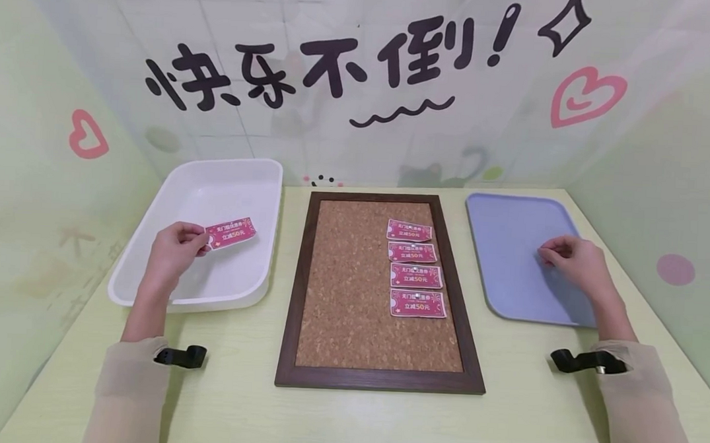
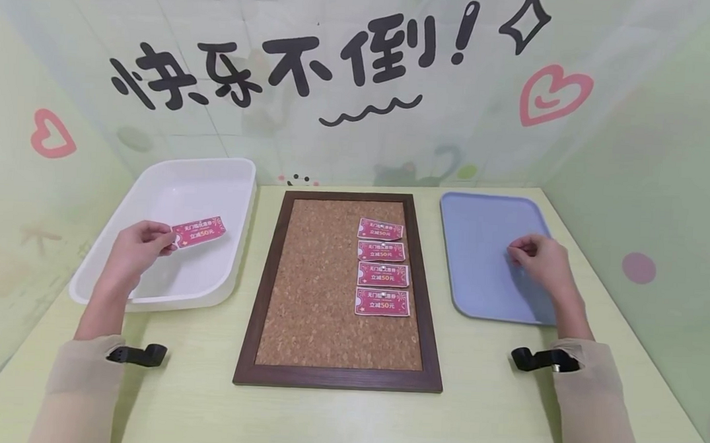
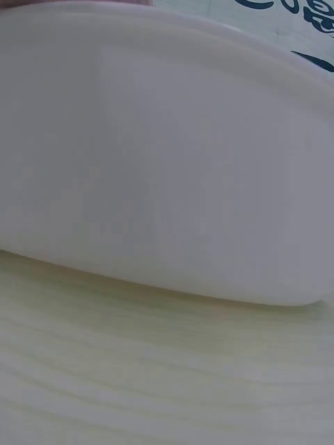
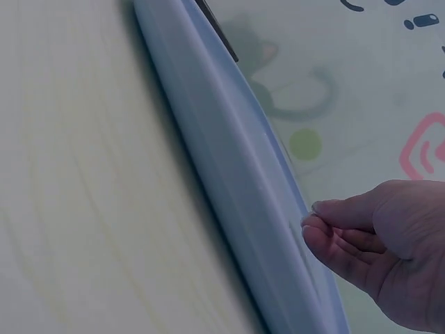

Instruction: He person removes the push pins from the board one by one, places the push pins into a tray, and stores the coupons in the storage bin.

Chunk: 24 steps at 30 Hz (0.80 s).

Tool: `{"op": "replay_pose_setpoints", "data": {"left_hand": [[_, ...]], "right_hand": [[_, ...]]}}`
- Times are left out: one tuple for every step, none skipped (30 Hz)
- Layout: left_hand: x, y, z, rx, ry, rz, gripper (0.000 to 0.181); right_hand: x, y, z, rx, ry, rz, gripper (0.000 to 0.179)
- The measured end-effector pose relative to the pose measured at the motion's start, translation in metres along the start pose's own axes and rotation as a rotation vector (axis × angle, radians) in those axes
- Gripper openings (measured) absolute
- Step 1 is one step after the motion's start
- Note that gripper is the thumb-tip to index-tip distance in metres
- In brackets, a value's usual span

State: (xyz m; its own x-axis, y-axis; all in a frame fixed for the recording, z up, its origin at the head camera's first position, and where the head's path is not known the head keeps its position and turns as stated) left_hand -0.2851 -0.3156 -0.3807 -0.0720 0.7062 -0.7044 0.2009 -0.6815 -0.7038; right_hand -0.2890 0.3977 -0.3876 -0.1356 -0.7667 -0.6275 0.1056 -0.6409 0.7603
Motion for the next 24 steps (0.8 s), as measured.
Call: {"op": "replay_pose_setpoints", "data": {"left_hand": [[0.000,0.002,0.001,-0.007,0.003,0.002,0.043],[0.001,0.004,0.002,-0.013,0.006,0.006,0.043],[0.001,0.005,0.002,-0.017,0.008,0.009,0.043],[0.001,0.007,0.003,-0.019,0.011,0.011,0.043],[0.001,0.008,0.003,-0.022,0.015,0.013,0.042],[0.001,0.010,0.004,-0.024,0.017,0.013,0.041],[0.001,0.011,0.004,-0.025,0.020,0.012,0.041],[0.001,0.013,0.005,-0.028,0.024,0.015,0.041],[0.001,0.014,0.006,-0.031,0.028,0.017,0.041],[0.001,0.016,0.006,-0.038,0.031,0.020,0.041],[0.001,0.018,0.007,-0.046,0.033,0.024,0.041],[0.001,0.020,0.007,-0.052,0.034,0.026,0.041],[0.001,0.021,0.007,-0.056,0.037,0.030,0.041],[0.001,0.022,0.008,-0.060,0.040,0.035,0.040],[0.001,0.023,0.008,-0.063,0.041,0.040,0.040],[0.001,0.023,0.008,-0.065,0.044,0.043,0.039],[0.002,0.024,0.009,-0.066,0.046,0.048,0.038],[0.002,0.024,0.009,-0.065,0.050,0.054,0.037],[0.003,0.024,0.009,-0.065,0.054,0.060,0.036],[0.003,0.024,0.010,-0.068,0.059,0.066,0.036],[0.004,0.024,0.010,-0.071,0.061,0.068,0.035],[0.004,0.024,0.010,-0.074,0.067,0.072,0.035],[0.004,0.025,0.010,-0.077,0.071,0.076,0.035],[0.005,0.025,0.010,-0.078,0.076,0.079,0.036]], "right_hand": [[0.000,-0.002,0.000,0.004,0.003,-0.001,0.022],[0.000,-0.003,0.000,0.006,0.005,-0.004,0.022],[0.000,-0.004,0.000,0.007,0.006,-0.010,0.022],[-0.001,-0.006,0.001,0.010,0.006,-0.017,0.022],[-0.001,-0.007,0.001,0.012,0.004,-0.027,0.023],[-0.002,-0.009,0.001,0.014,0.002,-0.041,0.023],[-0.002,-0.010,0.001,0.017,-0.001,-0.057,0.023],[-0.003,-0.012,0.001,0.019,-0.006,-0.071,0.023],[-0.004,-0.013,0.001,0.020,-0.009,-0.085,0.023],[-0.004,-0.014,0.001,0.020,-0.012,-0.094,0.024],[-0.005,-0.016,0.001,0.020,-0.015,-0.102,0.024],[-0.006,-0.017,0.001,0.018,-0.016,-0.106,0.023],[-0.006,-0.018,0.001,0.016,-0.019,-0.111,0.023],[-0.007,-0.019,0.000,0.014,-0.020,-0.113,0.023],[-0.007,-0.020,0.000,0.013,-0.020,-0.114,0.024],[-0.007,-0.021,0.000,0.012,-0.020,-0.114,0.024],[-0.007,-0.022,0.000,0.014,-0.019,-0.114,0.024],[-0.007,-0.023,0.000,0.016,-0.018,-0.114,0.025],[-0.008,-0.024,0.000,0.021,-0.017,-0.113,0.025],[-0.008,-0.025,0.000,0.027,-0.016,-0.112,0.026],[-0.008,-0.026,-0.001,0.033,-0.014,-0.111,0.027],[-0.008,-0.027,-0.001,0.039,-0.012,-0.110,0.027],[-0.007,-0.028,-0.001,0.046,-0.011,-0.109,0.028],[-0.007,-0.029,-0.001,0.052,-0.010,-0.107,0.028]]}}
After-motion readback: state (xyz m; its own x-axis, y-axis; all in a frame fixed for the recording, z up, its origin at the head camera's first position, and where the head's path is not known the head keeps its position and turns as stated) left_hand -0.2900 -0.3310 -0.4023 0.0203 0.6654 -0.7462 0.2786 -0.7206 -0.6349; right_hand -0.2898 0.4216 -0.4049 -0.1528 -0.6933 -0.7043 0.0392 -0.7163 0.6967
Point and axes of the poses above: each hand's wrist, its own z-axis towards the middle knuckle, its own x-axis out of the palm, y = z × x, the point moved 9 cm from there along z, towards the middle knuckle, and after that the axes turned 15 degrees about z, right-handed, at the moved point
